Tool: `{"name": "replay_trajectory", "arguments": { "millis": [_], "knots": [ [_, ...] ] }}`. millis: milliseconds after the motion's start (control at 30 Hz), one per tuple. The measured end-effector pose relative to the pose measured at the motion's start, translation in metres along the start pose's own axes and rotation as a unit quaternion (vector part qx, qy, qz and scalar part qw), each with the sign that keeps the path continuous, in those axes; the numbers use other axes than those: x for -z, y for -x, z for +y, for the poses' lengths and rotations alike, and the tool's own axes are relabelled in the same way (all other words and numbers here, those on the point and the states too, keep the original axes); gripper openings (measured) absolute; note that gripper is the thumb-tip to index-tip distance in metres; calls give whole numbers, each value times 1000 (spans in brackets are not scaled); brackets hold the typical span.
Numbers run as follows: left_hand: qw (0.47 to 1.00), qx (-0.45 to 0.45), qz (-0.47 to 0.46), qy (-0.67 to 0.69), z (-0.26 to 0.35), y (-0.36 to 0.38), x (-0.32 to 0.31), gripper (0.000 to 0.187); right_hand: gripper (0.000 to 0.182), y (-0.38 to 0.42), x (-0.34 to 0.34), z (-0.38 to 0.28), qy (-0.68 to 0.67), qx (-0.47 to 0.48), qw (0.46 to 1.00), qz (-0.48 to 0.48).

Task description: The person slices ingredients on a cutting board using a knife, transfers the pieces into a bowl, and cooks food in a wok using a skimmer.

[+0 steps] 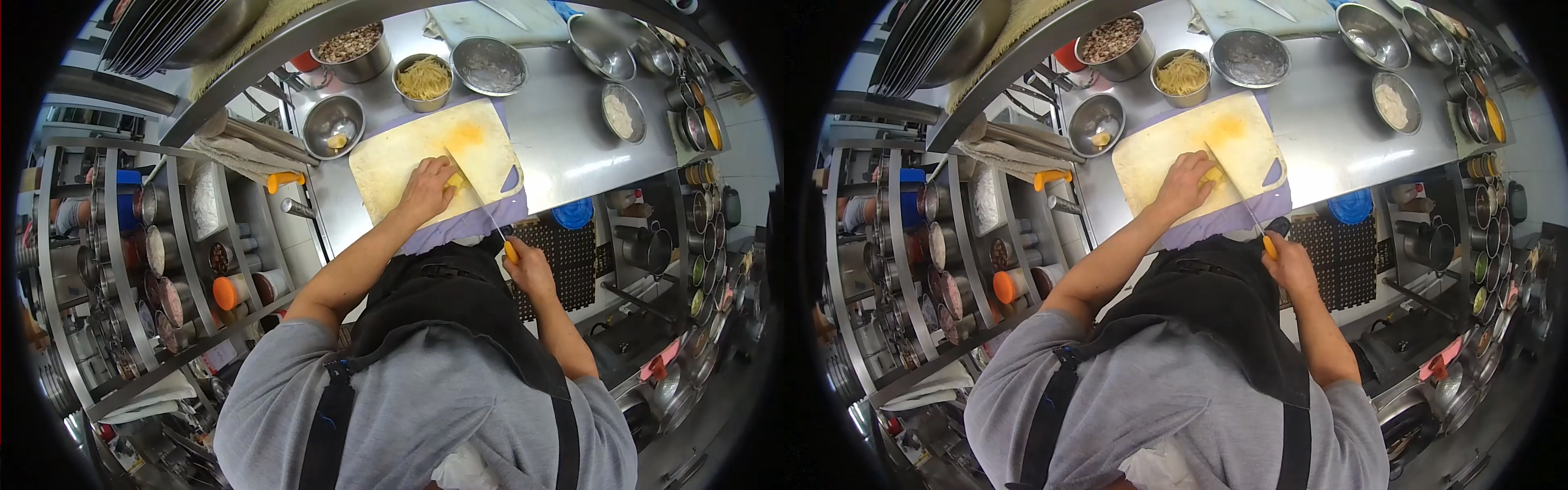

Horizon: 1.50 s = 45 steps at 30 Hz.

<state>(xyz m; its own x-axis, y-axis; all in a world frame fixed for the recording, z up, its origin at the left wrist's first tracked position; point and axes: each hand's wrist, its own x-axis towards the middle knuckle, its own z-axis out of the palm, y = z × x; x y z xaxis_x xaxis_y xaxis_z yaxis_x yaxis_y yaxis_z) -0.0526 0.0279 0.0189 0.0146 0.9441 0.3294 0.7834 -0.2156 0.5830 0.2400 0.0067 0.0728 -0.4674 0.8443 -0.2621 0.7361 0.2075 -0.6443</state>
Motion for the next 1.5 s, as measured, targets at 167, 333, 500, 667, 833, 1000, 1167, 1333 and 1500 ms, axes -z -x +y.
{"name": "replay_trajectory", "arguments": {
  "millis": [167, 333, 500, 667, 833, 1000, 1167, 1333, 1500],
  "knots": [
    [1000, 15, -21, 5, 3, 0, -2, 38, 42, 1, 4, -1, -45, -27, 999, 1],
    [997, -62, -2, -39, 5, -1, -10, 41, 42, 2, 5, 2, -48, -57, 997, -11],
    [991, -85, -26, -96, 4, 3, -29, 36, 40, -3, 2, 14, -18, -23, 998, 59],
    [985, -159, 23, -68, -7, 5, -45, 30, 43, -38, 10, 30, 49, 89, 993, 59],
    [988, -128, -5, -86, 0, 12, -23, 45, 26, -129, -12, 33, 132, 126, 979, 93],
    [997, -59, -36, 30, 15, 27, 23, 35, 18, -123, -15, 12, 83, 179, 958, 209],
    [983, 53, -129, 122, 33, 17, 22, 27, 42, -7, -58, 87, -64, 50, 911, 405],
    [975, -17, -121, 187, 76, -21, -16, 21, 38, 202, -87, 179, -201, -569, 747, 278],
    [972, -70, -149, 166, 98, -26, -59, 20, 52, 308, -114, 251, -150, -670, 588, 428]
  ]
}}
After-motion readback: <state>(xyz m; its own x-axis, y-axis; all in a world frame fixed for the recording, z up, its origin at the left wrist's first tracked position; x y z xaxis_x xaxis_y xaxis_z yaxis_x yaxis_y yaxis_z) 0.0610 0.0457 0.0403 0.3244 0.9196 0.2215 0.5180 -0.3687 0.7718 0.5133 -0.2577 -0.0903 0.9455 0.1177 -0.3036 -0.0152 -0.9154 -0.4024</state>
